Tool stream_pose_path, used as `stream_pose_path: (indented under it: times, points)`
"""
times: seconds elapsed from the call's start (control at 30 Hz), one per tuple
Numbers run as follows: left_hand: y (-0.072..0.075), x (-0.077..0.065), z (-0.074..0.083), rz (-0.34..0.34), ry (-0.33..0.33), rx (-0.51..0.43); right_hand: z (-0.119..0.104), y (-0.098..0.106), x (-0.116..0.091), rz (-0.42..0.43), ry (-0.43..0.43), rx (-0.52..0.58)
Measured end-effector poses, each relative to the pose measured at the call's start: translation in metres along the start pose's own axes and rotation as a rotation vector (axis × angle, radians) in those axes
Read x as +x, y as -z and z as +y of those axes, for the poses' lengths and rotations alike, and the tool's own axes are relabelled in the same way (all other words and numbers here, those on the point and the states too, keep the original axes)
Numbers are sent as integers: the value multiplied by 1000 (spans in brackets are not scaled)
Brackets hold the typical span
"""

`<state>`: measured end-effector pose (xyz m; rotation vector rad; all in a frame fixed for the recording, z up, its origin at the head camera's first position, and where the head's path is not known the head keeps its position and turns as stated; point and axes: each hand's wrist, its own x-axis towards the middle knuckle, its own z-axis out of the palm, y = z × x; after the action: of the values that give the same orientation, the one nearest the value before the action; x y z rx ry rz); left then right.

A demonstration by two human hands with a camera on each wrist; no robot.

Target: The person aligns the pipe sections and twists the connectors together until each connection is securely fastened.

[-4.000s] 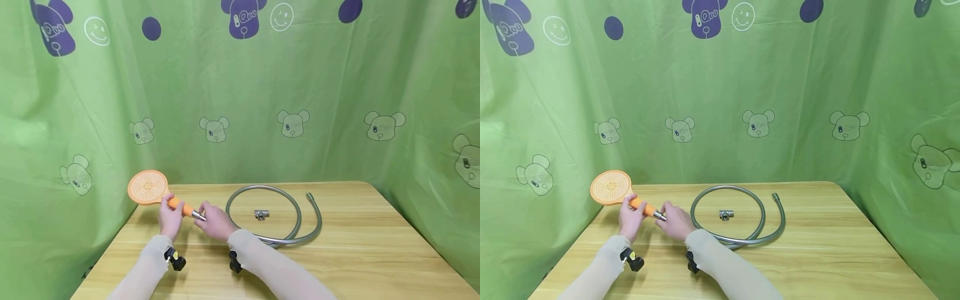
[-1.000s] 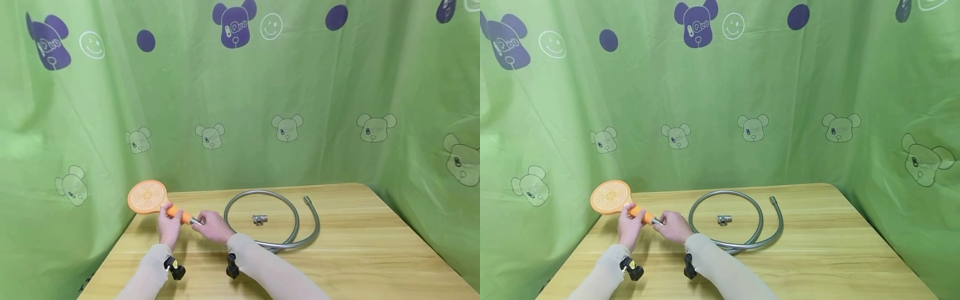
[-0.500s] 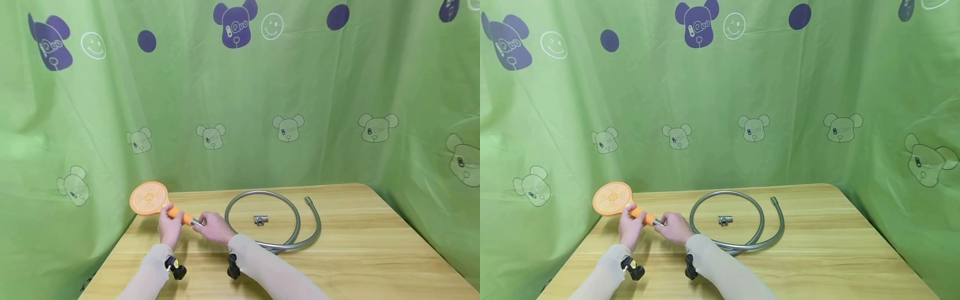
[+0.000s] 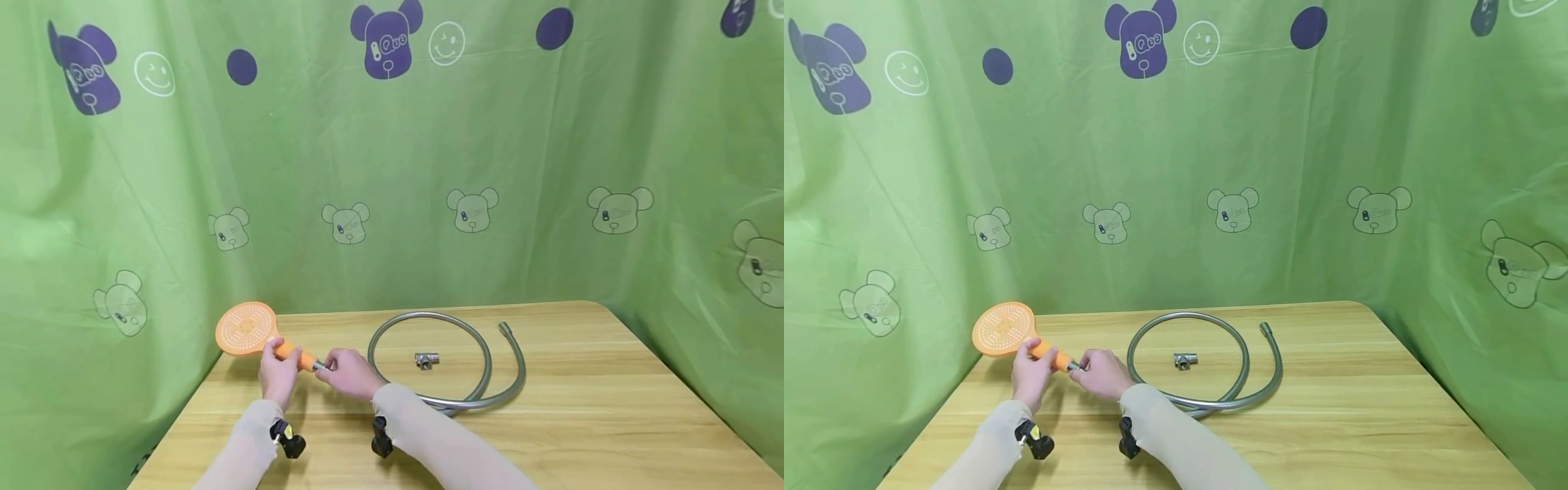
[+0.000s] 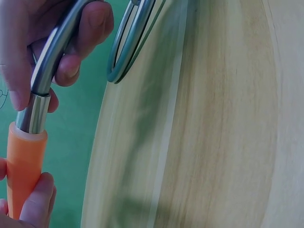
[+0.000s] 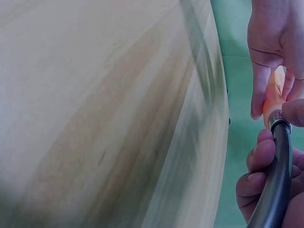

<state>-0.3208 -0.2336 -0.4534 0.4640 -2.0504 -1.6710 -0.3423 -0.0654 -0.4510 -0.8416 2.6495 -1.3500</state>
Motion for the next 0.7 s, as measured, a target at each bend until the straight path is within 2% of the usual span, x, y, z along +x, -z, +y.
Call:
stream_pose_path:
  times: [0.23, 0.7]
  points:
    - [-1, 1, -3, -16, 25, -33, 2, -3, 0, -1, -16, -21]
    - [0, 1, -12, -31, 54, 12, 2, -2, -2, -32, -62, -59]
